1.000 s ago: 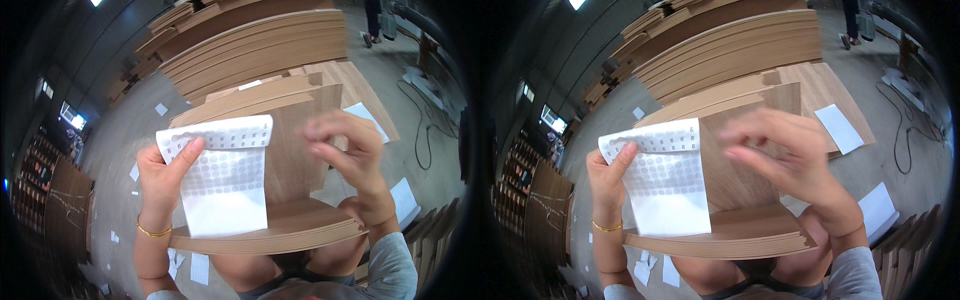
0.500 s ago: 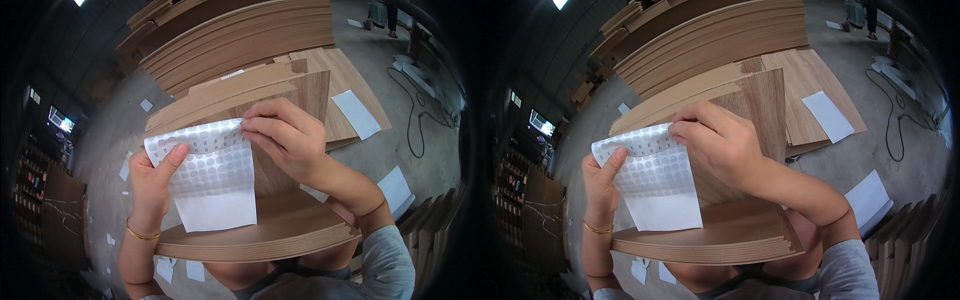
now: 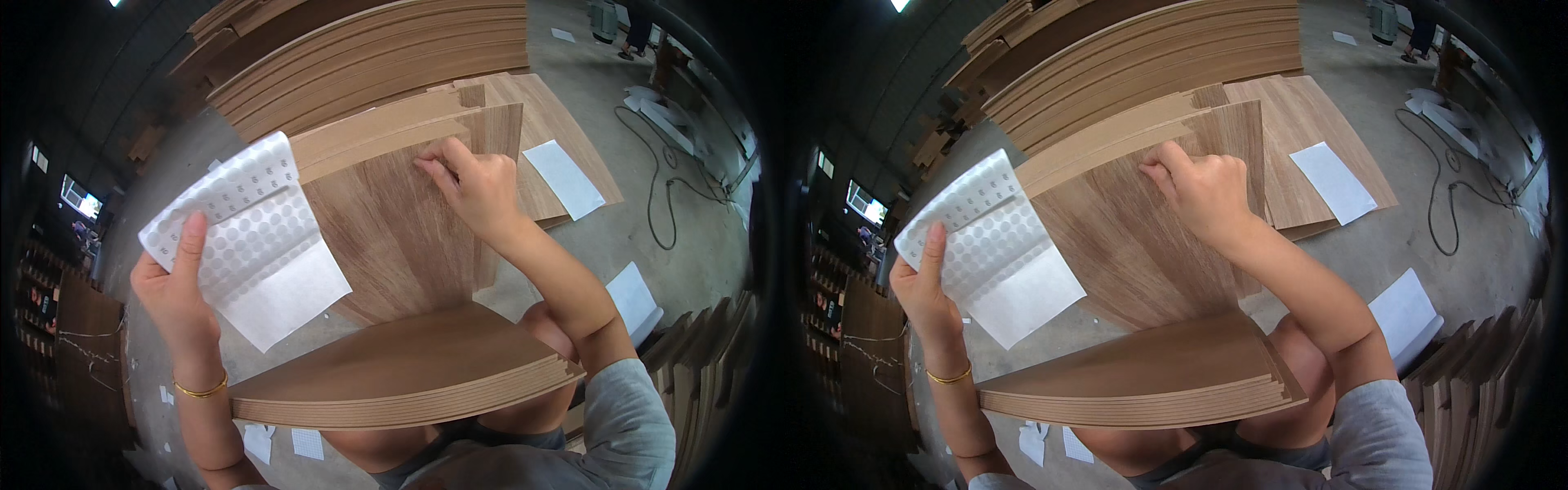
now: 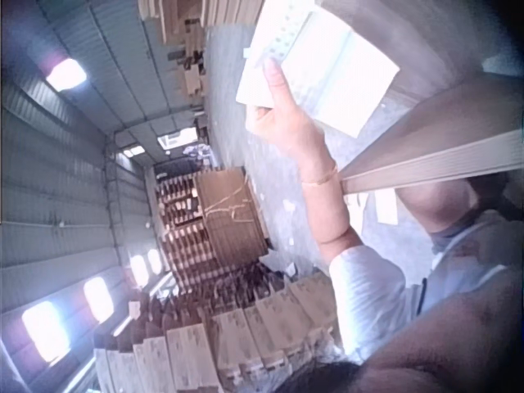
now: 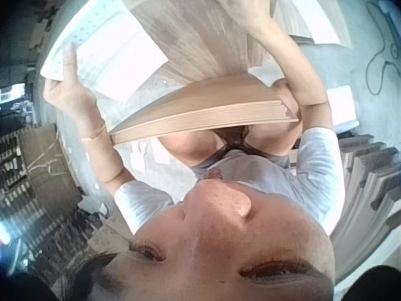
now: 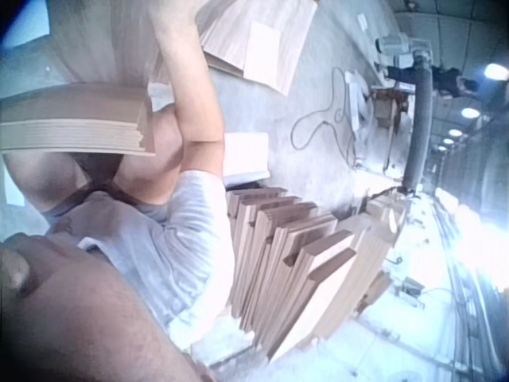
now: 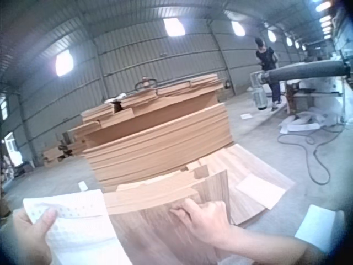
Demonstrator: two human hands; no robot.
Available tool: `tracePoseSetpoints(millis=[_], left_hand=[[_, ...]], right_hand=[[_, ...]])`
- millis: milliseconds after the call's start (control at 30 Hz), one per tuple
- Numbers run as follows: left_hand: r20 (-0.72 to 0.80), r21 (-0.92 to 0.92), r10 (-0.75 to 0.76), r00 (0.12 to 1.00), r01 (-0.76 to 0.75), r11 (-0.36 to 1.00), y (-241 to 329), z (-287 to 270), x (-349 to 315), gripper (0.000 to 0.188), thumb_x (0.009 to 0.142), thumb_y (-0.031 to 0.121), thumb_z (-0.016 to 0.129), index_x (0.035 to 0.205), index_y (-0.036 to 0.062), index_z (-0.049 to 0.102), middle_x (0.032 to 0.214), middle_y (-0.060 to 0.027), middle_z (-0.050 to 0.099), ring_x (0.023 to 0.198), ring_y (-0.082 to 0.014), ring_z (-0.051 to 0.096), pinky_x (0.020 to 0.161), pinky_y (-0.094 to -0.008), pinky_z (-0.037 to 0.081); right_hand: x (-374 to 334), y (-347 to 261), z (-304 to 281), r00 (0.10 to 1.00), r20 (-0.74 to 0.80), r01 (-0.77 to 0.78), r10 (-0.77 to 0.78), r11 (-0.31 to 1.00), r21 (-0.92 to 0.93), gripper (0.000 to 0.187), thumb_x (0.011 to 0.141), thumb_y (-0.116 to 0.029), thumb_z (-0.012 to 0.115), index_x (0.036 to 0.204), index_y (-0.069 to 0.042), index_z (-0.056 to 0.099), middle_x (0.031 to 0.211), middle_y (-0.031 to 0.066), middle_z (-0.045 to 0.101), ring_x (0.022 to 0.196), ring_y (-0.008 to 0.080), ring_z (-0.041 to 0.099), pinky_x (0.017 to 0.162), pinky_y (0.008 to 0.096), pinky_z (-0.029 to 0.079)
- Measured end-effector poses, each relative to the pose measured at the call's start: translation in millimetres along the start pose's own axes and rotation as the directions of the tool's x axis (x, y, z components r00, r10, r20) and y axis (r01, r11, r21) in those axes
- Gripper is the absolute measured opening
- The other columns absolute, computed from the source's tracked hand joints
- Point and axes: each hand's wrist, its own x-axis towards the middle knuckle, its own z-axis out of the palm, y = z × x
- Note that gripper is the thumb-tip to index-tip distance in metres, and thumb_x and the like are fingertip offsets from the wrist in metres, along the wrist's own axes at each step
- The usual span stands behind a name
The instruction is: The person applies small white circular stickers to the corners of wood panels from a sheet, handling the panels one by one and moving them from one stack to another.
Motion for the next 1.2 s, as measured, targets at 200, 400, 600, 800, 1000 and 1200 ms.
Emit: tracePoseSetpoints(millis=[200,400,600,800,1000,1200], left_hand=[[-0.14,0.049,0.122,0.983,-0.116,0.992,2.9,-8.7,3.7,0.018,0.084,0.013,0.059,0.092,-0.0029,0.06,0.085,-0.0078,0.063,0.072,-0.01,0.06,0.064,-0.0186,0.047],[-0.377,0.096,0.33,0.865,-0.318,0.943,16.8,-13.5,4.0,0.019,0.082,0.01,0.06,0.091,-0.0059,0.06,0.087,-0.0124,0.064,0.071,-0.0134,0.063,0.062,-0.0205,0.052],[-0.418,0.271,0.546,0.726,-0.474,0.838,27.1,-16.8,2.0,0.019,0.082,0.011,0.061,0.092,-0.0054,0.061,0.086,-0.0116,0.064,0.071,-0.0137,0.062,0.065,-0.0215,0.052],[-0.322,0.365,0.602,0.731,-0.491,0.791,24.8,-9.8,-2.2,0.02,0.082,0.011,0.06,0.094,-0.0046,0.061,0.089,-0.014,0.064,0.073,-0.0152,0.063,0.067,-0.0235,0.054],[-0.244,0.542,0.722,0.648,-0.526,0.656,43.6,-19.4,10.8,0.021,0.081,0.012,0.062,0.093,-0.0049,0.062,0.088,-0.0118,0.064,0.075,-0.0127,0.062,0.068,-0.0234,0.052],[-0.1,0.471,0.586,0.804,-0.48,0.74,60.3,-7.7,-0.8,0.021,0.081,0.01,0.061,0.094,-0.0064,0.062,0.088,-0.0118,0.064,0.075,-0.013,0.062,0.069,-0.0227,0.051]], right_hand=[[15.9,-3.1,-14.8,0.989,-0.096,0.096,-0.113,0.982,-0.162,0.016,0.064,-0.014,0.069,0.077,-0.011,0.059,0.069,0.0019,0.055,0.063,0.0179,0.055,0.053,0.0286,0.043],[11.2,-13.8,-19.6,0.977,-0.049,0.196,-0.207,0.965,-0.175,0.021,0.06,-0.008,0.067,0.078,-0.008,0.059,0.083,0.0032,0.054,0.08,0.0196,0.053,0.073,0.0352,0.041],[12.6,-18.3,-28.5,0.988,0.042,0.15,-0.146,0.981,-0.123,0.021,0.062,-0.008,0.067,0.079,-0.009,0.055,0.088,0.004,0.055,0.085,0.0197,0.054,0.081,0.0367,0.037],[13.3,-16.2,-32.0,0.998,0.043,0.043,-0.041,0.998,-0.049,0.024,0.061,-0.007,0.069,0.08,-0.009,0.054,0.095,0.0027,0.052,0.096,0.0216,0.048,0.081,0.0396,0.035],[17.9,-23.1,-42.8,0.99,0.134,0.059,-0.053,0.998,-0.036,0.027,0.058,-0.009,0.073,0.079,-0.009,0.055,0.088,0.0021,0.055,0.087,0.0216,0.051,0.075,0.0348,0.036],[17.1,-32.3,-72.5,0.911,0.391,0.042,-0.133,0.972,0.233,0.018,0.066,-0.015,0.07,0.076,-0.009,0.055,0.066,0.0018,0.056,0.063,0.0209,0.055,0.06,0.0307,0.04]])
